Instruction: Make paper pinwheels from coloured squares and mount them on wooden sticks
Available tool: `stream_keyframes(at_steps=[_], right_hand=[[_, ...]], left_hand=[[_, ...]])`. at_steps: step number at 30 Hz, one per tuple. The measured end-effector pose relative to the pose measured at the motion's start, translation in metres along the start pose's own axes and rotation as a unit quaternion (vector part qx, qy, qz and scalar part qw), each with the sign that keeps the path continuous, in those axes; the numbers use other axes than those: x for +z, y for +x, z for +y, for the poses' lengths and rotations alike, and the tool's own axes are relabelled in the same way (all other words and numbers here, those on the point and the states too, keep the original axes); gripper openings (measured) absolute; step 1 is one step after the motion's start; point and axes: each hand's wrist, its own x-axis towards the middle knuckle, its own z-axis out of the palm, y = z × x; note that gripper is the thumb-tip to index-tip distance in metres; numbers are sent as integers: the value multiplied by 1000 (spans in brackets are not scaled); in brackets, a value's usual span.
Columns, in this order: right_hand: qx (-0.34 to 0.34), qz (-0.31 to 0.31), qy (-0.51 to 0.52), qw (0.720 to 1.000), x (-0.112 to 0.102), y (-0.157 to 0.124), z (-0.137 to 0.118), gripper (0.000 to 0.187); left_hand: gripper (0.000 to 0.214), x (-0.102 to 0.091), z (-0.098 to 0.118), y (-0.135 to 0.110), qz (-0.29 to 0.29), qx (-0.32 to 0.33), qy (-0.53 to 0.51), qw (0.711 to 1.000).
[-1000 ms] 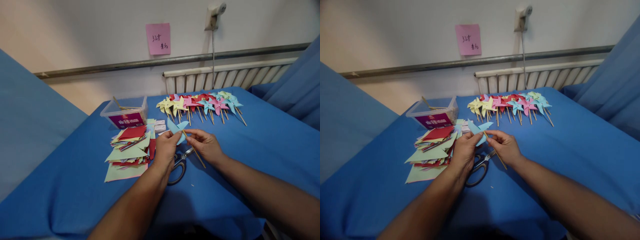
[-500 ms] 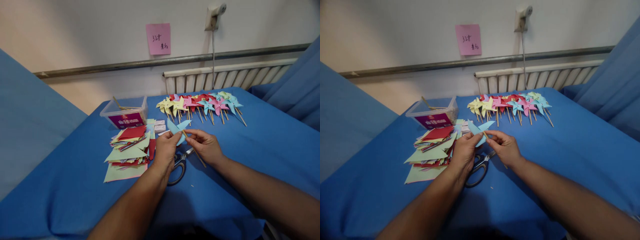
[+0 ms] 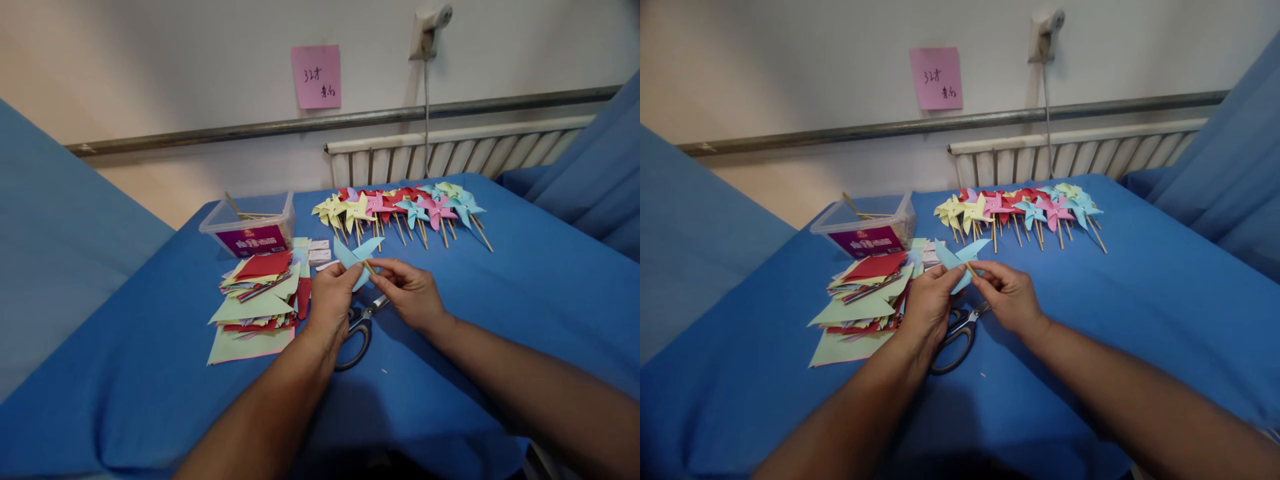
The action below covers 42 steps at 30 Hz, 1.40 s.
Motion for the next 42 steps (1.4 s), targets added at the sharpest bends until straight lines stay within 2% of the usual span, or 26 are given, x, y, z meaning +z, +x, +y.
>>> stream_keyframes(at_steps=[5, 13, 26, 42], right_hand=[[-21, 16, -45, 999, -1, 0, -1, 27], [4, 3, -2, 1000, 0, -1, -4, 27], [-33, 16, -53, 998, -1, -2, -3, 27], [-53, 12, -63, 997, -1, -3, -5, 26]], left_hand=[[22, 1, 0, -1, -6, -3, -9, 1000], [21, 1, 0, -1, -14, -8, -18, 1000], [21, 0, -1, 0, -9, -1, -15, 1000], [21, 0, -1, -1, -12, 0, -16, 1000]])
